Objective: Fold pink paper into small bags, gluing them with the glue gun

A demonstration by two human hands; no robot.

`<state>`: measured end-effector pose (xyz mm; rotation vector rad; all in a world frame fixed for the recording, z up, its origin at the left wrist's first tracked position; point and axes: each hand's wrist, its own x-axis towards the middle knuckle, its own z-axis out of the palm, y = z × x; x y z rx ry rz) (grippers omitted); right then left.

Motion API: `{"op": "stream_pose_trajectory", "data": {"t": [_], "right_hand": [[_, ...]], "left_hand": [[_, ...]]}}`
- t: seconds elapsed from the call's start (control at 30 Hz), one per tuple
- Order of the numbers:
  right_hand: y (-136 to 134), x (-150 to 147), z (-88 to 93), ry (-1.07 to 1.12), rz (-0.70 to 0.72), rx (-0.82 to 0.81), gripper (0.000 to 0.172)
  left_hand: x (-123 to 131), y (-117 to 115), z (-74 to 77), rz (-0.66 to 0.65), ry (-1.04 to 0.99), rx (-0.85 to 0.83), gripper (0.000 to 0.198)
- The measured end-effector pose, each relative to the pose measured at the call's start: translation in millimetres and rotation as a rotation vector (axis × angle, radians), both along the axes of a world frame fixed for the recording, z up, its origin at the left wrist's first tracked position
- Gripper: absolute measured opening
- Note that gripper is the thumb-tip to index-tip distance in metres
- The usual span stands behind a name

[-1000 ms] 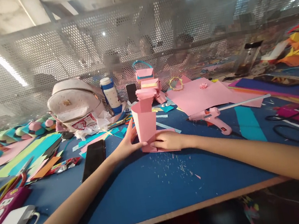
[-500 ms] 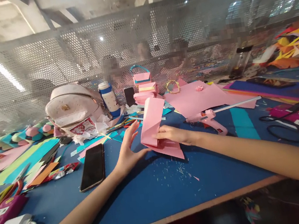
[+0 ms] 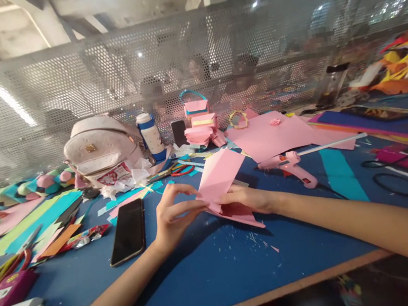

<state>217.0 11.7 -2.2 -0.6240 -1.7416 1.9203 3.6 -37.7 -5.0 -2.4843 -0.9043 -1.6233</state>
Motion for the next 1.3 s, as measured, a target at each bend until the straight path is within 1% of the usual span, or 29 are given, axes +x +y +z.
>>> {"op": "stream_pose_trajectory", "data": {"t": [0.07, 0.2, 0.27, 0.47, 0.63, 0.7, 0.8, 0.87, 1.03, 1.17, 1.23, 1.3], "right_hand": [[-0.4, 0.1, 0.6, 0.009, 0.058, -0.016, 0.025], [0.2, 0.3, 2.6, 0.038, 0.171, 0.006, 0.026], [-0.1, 0.2, 3.5, 0.042, 0.207, -0.002, 0.027], [-5.7, 0.2, 6.4, -0.019, 0.203, -0.072, 0.026], [-9.7, 1.7, 8.6, -0.024, 0.135, -0.184, 0.024], [-10.4, 2.2, 9.5, 0.006, 0.146, -0.206, 0.029], [-10.1, 3.0, 10.5, 0.025, 0.215, -0.179, 0.035], [-9.1, 4.0, 10.3, 0.013, 0.243, -0.163, 0.034], [-5.5, 7.0, 5.3, 0.02, 0.229, -0.158, 0.033], [-3.7, 7.8, 3.6, 0.016, 0.249, -0.123, 0.034], [-2.9, 8.1, 6.9, -0.011, 0.244, -0.05, 0.036], [-1.8, 9.5, 14.2, -0.081, 0.229, 0.099, 0.037]], "left_hand": [[0.1, -1.5, 2.2, -0.004, 0.059, 0.046, 0.021], [4.3, -5.8, 7.7, -0.012, 0.112, 0.114, 0.02], [6.1, -7.5, 8.2, -0.014, 0.136, 0.143, 0.02], [6.6, -9.3, 2.8, 0.004, 0.228, 0.203, 0.025], [6.9, -9.8, 3.5, 0.012, 0.227, 0.208, 0.02], [7.7, -9.9, 4.5, 0.005, 0.218, 0.197, 0.018], [9.3, -10.5, 5.0, -0.014, 0.206, 0.184, 0.016], [10.4, -11.2, 4.9, -0.019, 0.212, 0.186, 0.017], [12.3, -13.3, 6.7, -0.031, 0.207, 0.17, 0.017], [12.1, -14.3, 9.1, -0.027, 0.195, 0.128, 0.015], [11.1, -14.6, 9.7, -0.029, 0.194, 0.109, 0.015], [10.0, -14.8, 10.2, -0.027, 0.186, 0.09, 0.014]]}}
